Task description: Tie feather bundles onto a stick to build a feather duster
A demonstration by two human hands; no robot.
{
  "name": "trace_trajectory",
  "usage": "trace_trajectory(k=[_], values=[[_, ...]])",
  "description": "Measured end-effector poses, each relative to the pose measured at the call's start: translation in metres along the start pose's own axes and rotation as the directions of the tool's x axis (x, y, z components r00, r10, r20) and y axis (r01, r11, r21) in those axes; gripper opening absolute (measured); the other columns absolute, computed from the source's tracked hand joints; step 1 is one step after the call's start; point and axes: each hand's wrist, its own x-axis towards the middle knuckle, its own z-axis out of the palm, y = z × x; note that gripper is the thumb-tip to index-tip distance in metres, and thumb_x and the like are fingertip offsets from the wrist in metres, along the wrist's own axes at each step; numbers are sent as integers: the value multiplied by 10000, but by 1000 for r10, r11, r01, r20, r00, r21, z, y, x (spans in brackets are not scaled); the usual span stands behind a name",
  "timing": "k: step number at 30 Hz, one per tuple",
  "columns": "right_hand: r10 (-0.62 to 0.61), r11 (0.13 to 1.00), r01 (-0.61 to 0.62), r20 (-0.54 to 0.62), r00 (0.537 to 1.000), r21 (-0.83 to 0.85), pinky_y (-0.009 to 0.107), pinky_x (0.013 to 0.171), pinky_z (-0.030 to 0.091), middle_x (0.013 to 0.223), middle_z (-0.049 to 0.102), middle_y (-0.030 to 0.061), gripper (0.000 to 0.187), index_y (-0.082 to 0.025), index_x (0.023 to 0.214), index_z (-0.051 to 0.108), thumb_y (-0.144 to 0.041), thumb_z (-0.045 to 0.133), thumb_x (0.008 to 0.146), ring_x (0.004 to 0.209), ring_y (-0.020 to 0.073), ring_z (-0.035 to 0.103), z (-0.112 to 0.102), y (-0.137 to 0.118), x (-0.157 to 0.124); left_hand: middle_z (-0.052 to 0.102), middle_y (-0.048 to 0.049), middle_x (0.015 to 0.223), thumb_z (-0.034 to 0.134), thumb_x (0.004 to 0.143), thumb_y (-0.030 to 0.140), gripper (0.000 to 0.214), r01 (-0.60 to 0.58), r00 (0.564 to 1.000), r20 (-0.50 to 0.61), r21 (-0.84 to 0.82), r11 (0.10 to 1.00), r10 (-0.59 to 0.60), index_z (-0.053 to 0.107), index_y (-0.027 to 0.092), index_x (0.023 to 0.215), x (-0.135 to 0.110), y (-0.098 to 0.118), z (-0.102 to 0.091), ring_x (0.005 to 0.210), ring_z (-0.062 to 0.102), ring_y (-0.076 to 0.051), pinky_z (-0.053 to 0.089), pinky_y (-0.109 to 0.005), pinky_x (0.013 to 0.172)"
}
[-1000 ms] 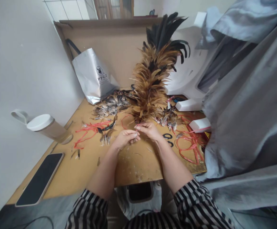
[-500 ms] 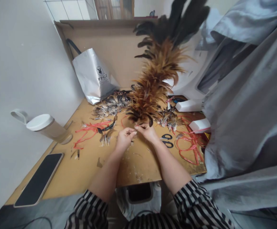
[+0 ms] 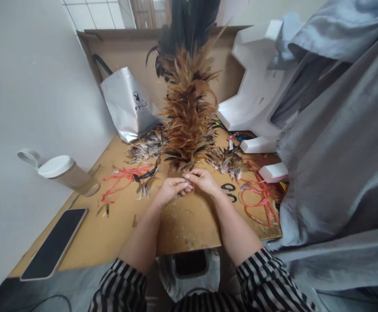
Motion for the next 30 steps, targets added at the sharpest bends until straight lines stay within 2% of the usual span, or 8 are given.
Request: trace_trajectory(k=[4,7,10,13,18,20,24,30], values=[[-48,995,40,-88,995,-88,241,532,415,548,602,2,287,-149,646,631,-428,614,710,503,121,531,1,6,5,677,-77,676,698,631,366,269,13,989,-151,14,1000,-11,685,120,740,4,-4,3,523,542,-105,411,-220,500],[-112,968,71,-159,981,-241,236,544,397,585,610,12,276,-141,633,646,-399,599,719,548,125,526,1,10,7,629,-28,573,731,572,354,257,-18,967,-253,42,999,28,642,127,653,7,-7,5,471,500,-86,391,-205,464],[-189,909,100,-186,964,-405,228,532,363,532,560,-1,296,-140,572,617,-381,579,739,539,115,489,0,9,8,607,-5,564,726,562,347,256,-50,939,-338,63,997,68,607,137,647,8,-9,7,493,515,-94,414,-211,481],[-209,892,124,-153,966,-434,225,505,336,483,510,-13,328,-146,517,567,-373,564,755,503,104,461,0,5,6,605,-6,579,709,587,340,243,-59,950,-305,50,997,71,604,137,670,8,-8,7,502,516,-96,418,-213,492],[-78,980,63,-71,994,-186,218,504,382,510,556,-13,313,-154,597,573,-416,557,767,484,102,500,1,3,1,667,-61,707,653,671,362,250,-28,998,-46,36,999,30,678,135,772,4,-2,3,570,542,-103,423,-215,556],[-42,992,36,-49,998,-120,215,488,387,494,555,-20,315,-152,641,586,-442,558,763,456,98,494,2,4,1,678,-73,737,639,685,371,259,-23,1000,-10,47,999,23,694,137,781,2,0,1,584,545,-106,425,-218,569],[-54,987,46,-46,998,-153,221,499,402,529,591,2,320,-140,674,628,-440,555,759,488,113,524,2,7,3,665,-54,675,665,652,370,246,-11,997,-78,74,997,16,699,139,731,3,-2,-1,531,511,-97,401,-212,518],[-208,887,117,-161,965,-446,234,584,392,658,637,21,249,-152,696,676,-356,554,769,621,137,548,0,13,6,581,3,528,708,572,312,199,-11,960,-277,77,997,32,641,137,639,8,-6,5,470,486,-93,377,-214,478]])
